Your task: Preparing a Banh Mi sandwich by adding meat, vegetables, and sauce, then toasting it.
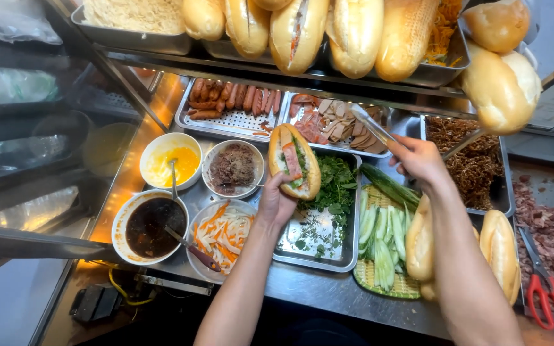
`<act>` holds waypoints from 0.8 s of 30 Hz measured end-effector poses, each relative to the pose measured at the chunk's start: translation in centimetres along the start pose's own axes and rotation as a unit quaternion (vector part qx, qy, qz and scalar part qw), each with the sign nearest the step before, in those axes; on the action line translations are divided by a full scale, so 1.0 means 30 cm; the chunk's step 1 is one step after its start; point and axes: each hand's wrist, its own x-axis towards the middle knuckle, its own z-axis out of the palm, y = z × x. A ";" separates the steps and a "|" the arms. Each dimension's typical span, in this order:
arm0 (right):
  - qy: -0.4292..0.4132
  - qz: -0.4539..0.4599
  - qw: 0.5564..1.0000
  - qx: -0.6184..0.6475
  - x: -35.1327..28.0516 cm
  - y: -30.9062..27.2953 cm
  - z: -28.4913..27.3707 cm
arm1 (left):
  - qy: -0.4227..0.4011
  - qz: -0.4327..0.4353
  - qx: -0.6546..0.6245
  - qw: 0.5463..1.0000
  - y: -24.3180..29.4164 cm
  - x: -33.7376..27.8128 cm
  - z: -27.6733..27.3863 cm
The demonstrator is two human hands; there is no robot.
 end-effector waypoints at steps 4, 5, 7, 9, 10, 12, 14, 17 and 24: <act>-0.103 -0.038 0.994 0.005 -0.333 -0.239 -0.034 | -0.012 0.015 -0.025 1.000 -0.034 0.072 -0.049; -0.148 -0.007 0.988 -0.052 -0.365 -0.264 -0.032 | -0.011 0.009 -0.027 1.000 -0.028 0.072 -0.043; -0.196 0.023 0.974 -0.110 -0.421 -0.316 -0.006 | -0.009 0.008 -0.029 0.999 -0.008 0.068 -0.033; -0.207 0.038 0.943 -0.259 -0.470 -0.369 0.044 | -0.011 -0.010 -0.035 0.999 0.019 0.062 -0.028; -0.211 0.035 0.941 -0.261 -0.477 -0.385 0.065 | -0.009 -0.005 -0.036 0.999 0.026 0.058 -0.049; -0.185 0.004 0.944 -0.274 -0.488 -0.420 0.113 | 0.001 0.023 -0.059 0.998 0.045 0.051 -0.094; -0.171 0.001 0.956 -0.239 -0.449 -0.471 0.171 | 0.014 0.041 -0.077 0.996 0.096 0.011 -0.119; -0.107 -0.071 0.960 -0.249 -0.276 -0.394 0.323 | 0.033 0.062 -0.094 0.993 0.179 -0.053 -0.135; 0.031 -0.083 0.918 -0.386 0.387 -0.176 0.804 | 0.059 0.058 -0.091 0.992 0.336 -0.187 -0.139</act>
